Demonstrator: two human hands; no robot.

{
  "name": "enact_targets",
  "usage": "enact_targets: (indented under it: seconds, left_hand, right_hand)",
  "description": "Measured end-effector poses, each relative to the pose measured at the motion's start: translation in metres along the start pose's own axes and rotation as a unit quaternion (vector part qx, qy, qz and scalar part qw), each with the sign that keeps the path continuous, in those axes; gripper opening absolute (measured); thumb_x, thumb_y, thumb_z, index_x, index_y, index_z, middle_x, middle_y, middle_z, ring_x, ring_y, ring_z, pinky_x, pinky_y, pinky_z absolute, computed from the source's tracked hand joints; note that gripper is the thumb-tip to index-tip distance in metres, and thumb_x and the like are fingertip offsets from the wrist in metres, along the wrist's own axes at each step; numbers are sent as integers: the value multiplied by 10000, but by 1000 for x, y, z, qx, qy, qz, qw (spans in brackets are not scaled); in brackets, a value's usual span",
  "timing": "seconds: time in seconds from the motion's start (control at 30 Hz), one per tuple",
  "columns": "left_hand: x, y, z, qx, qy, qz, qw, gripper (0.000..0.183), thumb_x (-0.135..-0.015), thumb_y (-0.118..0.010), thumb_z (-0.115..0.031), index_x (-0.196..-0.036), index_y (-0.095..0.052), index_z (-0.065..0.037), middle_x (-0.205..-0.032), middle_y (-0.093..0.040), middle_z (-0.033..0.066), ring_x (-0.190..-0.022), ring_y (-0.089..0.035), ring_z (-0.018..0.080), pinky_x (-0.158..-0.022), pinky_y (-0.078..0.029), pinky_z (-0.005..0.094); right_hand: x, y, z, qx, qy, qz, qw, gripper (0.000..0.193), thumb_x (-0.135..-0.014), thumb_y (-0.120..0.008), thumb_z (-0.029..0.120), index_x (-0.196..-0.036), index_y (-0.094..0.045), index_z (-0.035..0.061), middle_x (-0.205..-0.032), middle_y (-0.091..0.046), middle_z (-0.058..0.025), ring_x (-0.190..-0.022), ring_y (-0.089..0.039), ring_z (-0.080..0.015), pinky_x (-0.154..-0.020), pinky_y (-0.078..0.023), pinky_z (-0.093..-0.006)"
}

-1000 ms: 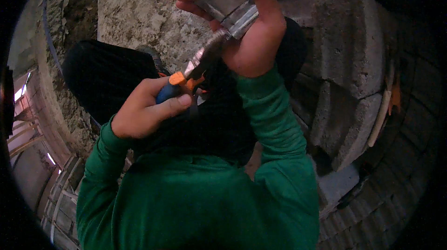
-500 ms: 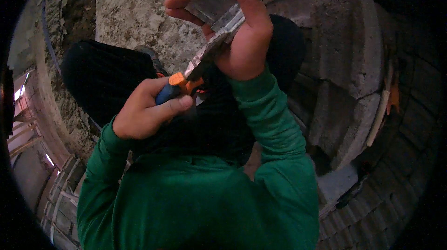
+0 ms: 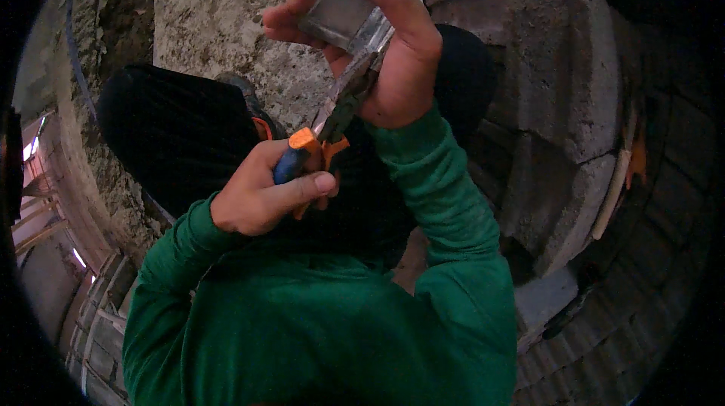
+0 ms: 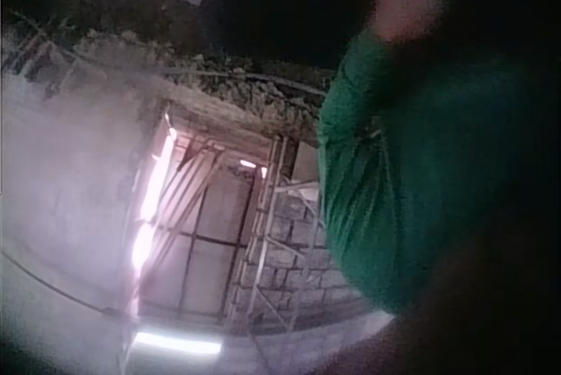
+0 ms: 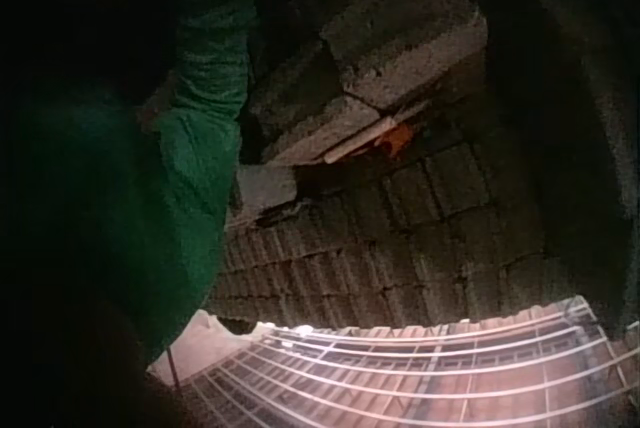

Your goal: The person sits on the ground and uses pliers to bend a small rectangular metal tube. They repeatedly grip the tube with the pliers, apply pressure to bend it, and rotate the object to work on different sides.

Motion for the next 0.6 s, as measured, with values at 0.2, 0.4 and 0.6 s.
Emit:
enact_targets:
  seconds: [0.2,0.4,0.6]
  left_hand:
    - [-5,6,9,-32,-23,25,999,284,-974,-723,-296,-1002,-682,-17,-827,-690,34,-713,-626,106,-626,-481,266]
    - [-6,8,6,26,35,49,998,294,-968,-729,-301,-957,-675,-13,-827,-695,57,-681,-619,113,-616,-477,270]
    - [-9,7,2,36,24,66,997,292,-968,-722,-289,-937,-661,-5,-844,-697,75,-702,-631,121,-634,-483,280]
  right_hand:
    - [-3,-4,0,-12,-11,37,999,531,-1107,-380,396,-1333,-553,-52,-1101,-638,-171,-1116,-661,-367,-1025,-537,-554]
    - [-2,-3,-2,-25,-23,24,999,545,-1113,-355,402,-1337,-554,-52,-1098,-633,-172,-1096,-655,-358,-1019,-538,-551]
    - [-3,-1,-2,-18,-21,37,999,543,-1113,-357,398,-1342,-553,-53,-1093,-630,-167,-1090,-660,-351,-1011,-546,-547]
Point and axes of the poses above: each hand's wrist, its own x-axis away from the middle knuckle, its own y-axis out of the back of the hand, z = x × y, the point moved 2 cm from there along -x, towards the middle knuckle
